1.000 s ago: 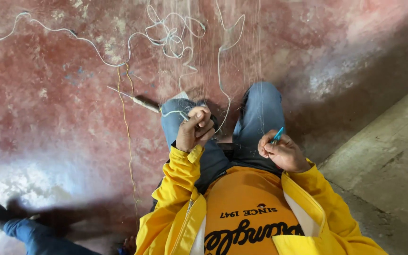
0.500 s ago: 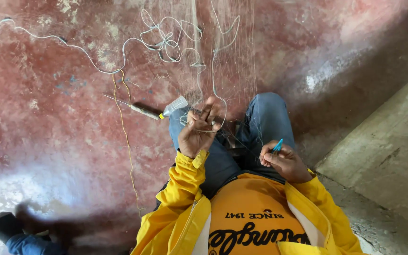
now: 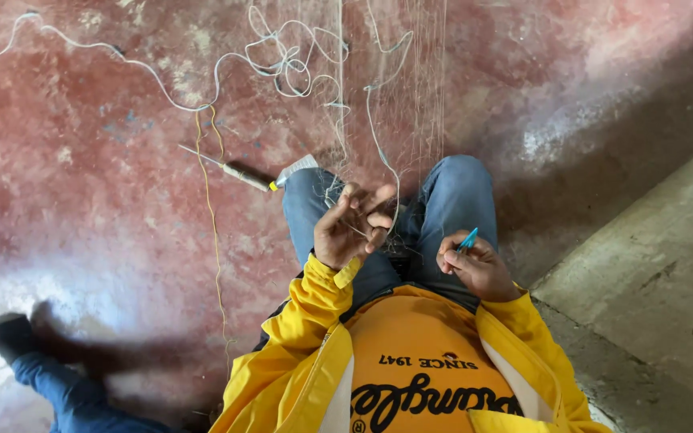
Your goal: Repairing a fishing net by tying knots and trimming excess thread with scissors
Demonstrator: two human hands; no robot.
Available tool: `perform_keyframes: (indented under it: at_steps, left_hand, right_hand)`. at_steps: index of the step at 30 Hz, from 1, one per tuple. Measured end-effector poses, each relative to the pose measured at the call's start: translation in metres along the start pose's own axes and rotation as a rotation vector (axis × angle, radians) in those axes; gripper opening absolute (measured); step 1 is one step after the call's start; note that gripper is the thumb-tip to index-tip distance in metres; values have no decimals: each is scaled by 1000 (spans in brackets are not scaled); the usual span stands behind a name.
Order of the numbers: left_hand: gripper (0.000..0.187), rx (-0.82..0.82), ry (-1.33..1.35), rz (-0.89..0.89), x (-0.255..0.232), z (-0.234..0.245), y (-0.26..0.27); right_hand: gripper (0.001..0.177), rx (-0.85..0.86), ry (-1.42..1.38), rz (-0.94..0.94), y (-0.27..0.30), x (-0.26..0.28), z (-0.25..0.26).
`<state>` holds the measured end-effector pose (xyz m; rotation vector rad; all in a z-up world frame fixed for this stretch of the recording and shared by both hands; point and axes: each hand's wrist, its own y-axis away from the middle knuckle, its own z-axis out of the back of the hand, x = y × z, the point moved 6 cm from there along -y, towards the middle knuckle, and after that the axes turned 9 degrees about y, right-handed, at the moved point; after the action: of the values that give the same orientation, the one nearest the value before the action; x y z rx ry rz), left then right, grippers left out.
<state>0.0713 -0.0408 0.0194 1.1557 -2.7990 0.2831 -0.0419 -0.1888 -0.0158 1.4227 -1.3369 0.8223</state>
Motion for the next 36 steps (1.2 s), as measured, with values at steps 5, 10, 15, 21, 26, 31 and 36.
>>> perform_keyframes:
  at_steps: [5,10,15,21,26,31,36]
  left_hand:
    - [8,-124,-229,-154,-2,21,13]
    - [9,-319,-428,-384,-2,12,26]
    - [8,-337,-384,-492,6,17,31]
    - [7,-145,-410,-467,22,-1,28]
    - [4,-36,-498,-473,24,-19,30]
    - [6,60,-500,-481,24,-29,30]
    - [2,-17,-603,-534,13,-40,35]
  right_hand:
    - [13,30,-40,-3,-2,-2,8]
    - [14,77,-44,-18,-6,-14,20]
    - [14,139,-7,-31,-6,-18,30]
    - [14,142,-27,-11,-6,-16,43]
    - [11,193,-44,53,-5,-9,35]
    - [11,249,-42,91,-7,-2,20]
    - [10,302,-7,95,-4,3,9]
